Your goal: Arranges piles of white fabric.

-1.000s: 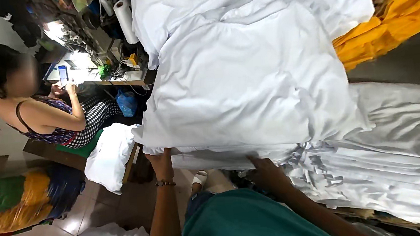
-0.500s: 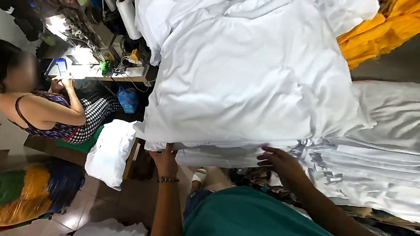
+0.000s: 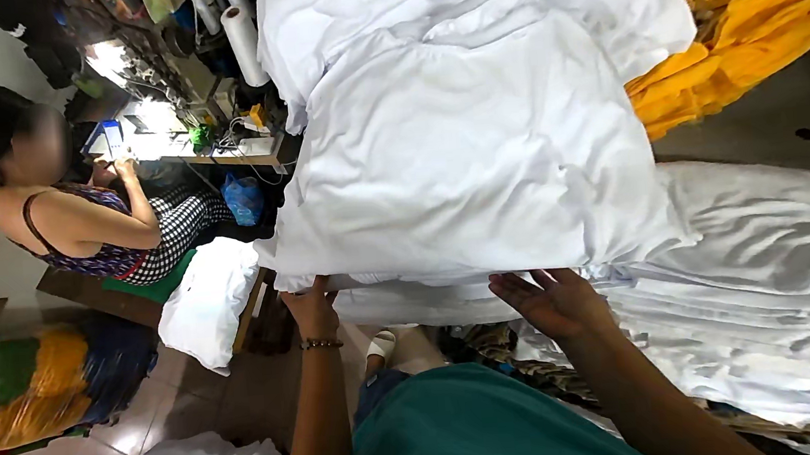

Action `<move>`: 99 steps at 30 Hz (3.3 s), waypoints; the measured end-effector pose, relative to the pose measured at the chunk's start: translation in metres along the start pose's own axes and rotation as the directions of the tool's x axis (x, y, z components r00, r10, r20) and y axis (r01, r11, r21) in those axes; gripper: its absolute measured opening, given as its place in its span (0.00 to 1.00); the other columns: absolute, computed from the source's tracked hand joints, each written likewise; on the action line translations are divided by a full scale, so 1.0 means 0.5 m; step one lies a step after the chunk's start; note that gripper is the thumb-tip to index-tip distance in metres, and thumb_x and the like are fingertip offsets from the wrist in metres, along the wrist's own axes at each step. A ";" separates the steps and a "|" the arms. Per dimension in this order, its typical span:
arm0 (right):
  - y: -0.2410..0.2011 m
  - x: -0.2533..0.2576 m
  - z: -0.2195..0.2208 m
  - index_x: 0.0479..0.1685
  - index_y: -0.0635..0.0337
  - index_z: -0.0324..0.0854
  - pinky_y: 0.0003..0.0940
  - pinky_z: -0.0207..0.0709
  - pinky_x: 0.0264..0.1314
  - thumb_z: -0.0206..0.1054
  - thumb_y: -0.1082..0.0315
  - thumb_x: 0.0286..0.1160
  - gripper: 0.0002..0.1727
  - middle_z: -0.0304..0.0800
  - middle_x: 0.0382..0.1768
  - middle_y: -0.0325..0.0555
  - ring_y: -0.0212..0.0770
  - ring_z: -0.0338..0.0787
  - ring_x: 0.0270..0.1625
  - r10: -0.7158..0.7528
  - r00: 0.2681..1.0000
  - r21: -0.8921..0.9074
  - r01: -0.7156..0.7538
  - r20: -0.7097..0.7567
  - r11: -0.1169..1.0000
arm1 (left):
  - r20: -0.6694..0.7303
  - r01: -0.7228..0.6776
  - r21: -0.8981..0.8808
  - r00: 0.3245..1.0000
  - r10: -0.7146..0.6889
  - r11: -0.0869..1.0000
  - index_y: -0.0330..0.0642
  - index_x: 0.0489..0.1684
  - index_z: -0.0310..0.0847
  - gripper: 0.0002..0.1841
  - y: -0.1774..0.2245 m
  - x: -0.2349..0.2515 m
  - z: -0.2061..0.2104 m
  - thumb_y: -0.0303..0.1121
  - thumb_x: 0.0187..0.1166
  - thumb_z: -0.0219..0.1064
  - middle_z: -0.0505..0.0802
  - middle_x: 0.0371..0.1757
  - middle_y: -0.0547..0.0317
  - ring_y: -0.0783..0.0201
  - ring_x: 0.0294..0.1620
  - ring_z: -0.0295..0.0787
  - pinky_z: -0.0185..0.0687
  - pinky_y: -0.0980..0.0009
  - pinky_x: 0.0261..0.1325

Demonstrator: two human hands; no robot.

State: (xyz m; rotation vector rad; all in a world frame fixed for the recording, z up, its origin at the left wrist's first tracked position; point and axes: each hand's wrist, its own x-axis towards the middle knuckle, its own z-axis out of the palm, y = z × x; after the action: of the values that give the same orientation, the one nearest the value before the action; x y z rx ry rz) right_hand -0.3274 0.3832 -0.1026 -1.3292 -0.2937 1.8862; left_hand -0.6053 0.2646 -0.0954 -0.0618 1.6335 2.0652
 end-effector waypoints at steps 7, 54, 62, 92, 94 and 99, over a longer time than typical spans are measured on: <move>-0.047 -0.013 0.019 0.78 0.54 0.60 0.47 0.88 0.58 0.48 0.56 0.92 0.22 0.77 0.67 0.55 0.53 0.89 0.60 -0.032 0.999 0.054 0.029 0.043 0.998 | 0.046 -0.092 -0.007 0.995 0.093 0.996 0.42 0.82 0.57 0.42 0.087 -0.036 0.042 0.17 0.67 0.77 0.82 0.65 0.42 0.50 0.57 0.89 0.92 0.50 0.50; 0.078 0.070 0.013 0.87 0.56 0.51 0.39 0.82 0.68 0.49 0.47 0.89 0.34 0.70 0.76 0.56 0.48 0.83 0.70 0.138 0.986 0.174 -0.121 -0.091 0.977 | 0.093 0.018 -0.081 0.996 -0.010 0.997 0.48 0.85 0.55 0.35 0.109 -0.044 0.048 0.24 0.79 0.70 0.82 0.68 0.43 0.48 0.61 0.88 0.90 0.47 0.53; 0.066 0.090 0.008 0.87 0.49 0.52 0.48 0.81 0.69 0.49 0.43 0.83 0.36 0.69 0.78 0.52 0.50 0.80 0.75 0.128 0.982 0.399 -0.064 -0.137 0.915 | 0.069 0.051 -0.095 0.997 -0.045 0.994 0.49 0.85 0.54 0.34 0.087 -0.027 0.033 0.24 0.81 0.68 0.81 0.69 0.43 0.47 0.62 0.86 0.89 0.45 0.54; -0.022 0.025 0.020 0.83 0.55 0.55 0.53 0.80 0.68 0.52 0.51 0.85 0.31 0.71 0.73 0.56 0.53 0.81 0.70 -0.066 0.985 0.479 0.135 -0.159 0.867 | 0.359 0.707 0.130 0.620 -0.698 0.695 0.26 0.61 0.76 0.36 -0.098 -0.042 0.044 0.52 0.95 0.30 0.92 0.46 0.40 0.50 0.43 0.93 0.90 0.56 0.51; -0.031 0.017 0.026 0.81 0.56 0.56 0.54 0.81 0.65 0.53 0.52 0.85 0.30 0.72 0.71 0.57 0.54 0.82 0.67 -0.075 0.983 0.473 0.148 -0.169 0.869 | 0.338 0.723 0.057 0.635 -0.695 0.688 0.26 0.68 0.69 0.35 -0.105 -0.036 0.059 0.52 0.94 0.29 0.89 0.53 0.36 0.46 0.52 0.91 0.86 0.53 0.58; -0.053 -0.011 0.037 0.79 0.58 0.59 0.56 0.84 0.61 0.56 0.53 0.84 0.29 0.74 0.69 0.58 0.56 0.84 0.64 -0.089 0.985 0.453 0.147 -0.146 0.879 | 0.244 0.557 -0.412 0.830 -0.501 0.722 0.39 0.78 0.61 0.34 -0.119 0.011 0.053 0.55 0.87 0.28 0.81 0.68 0.38 0.39 0.66 0.81 0.76 0.34 0.62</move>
State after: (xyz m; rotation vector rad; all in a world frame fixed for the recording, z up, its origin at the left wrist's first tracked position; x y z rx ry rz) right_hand -0.3303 0.4010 -0.0754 -1.0626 0.1343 1.6305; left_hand -0.5787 0.2999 -0.1432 -0.5105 0.8610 1.8957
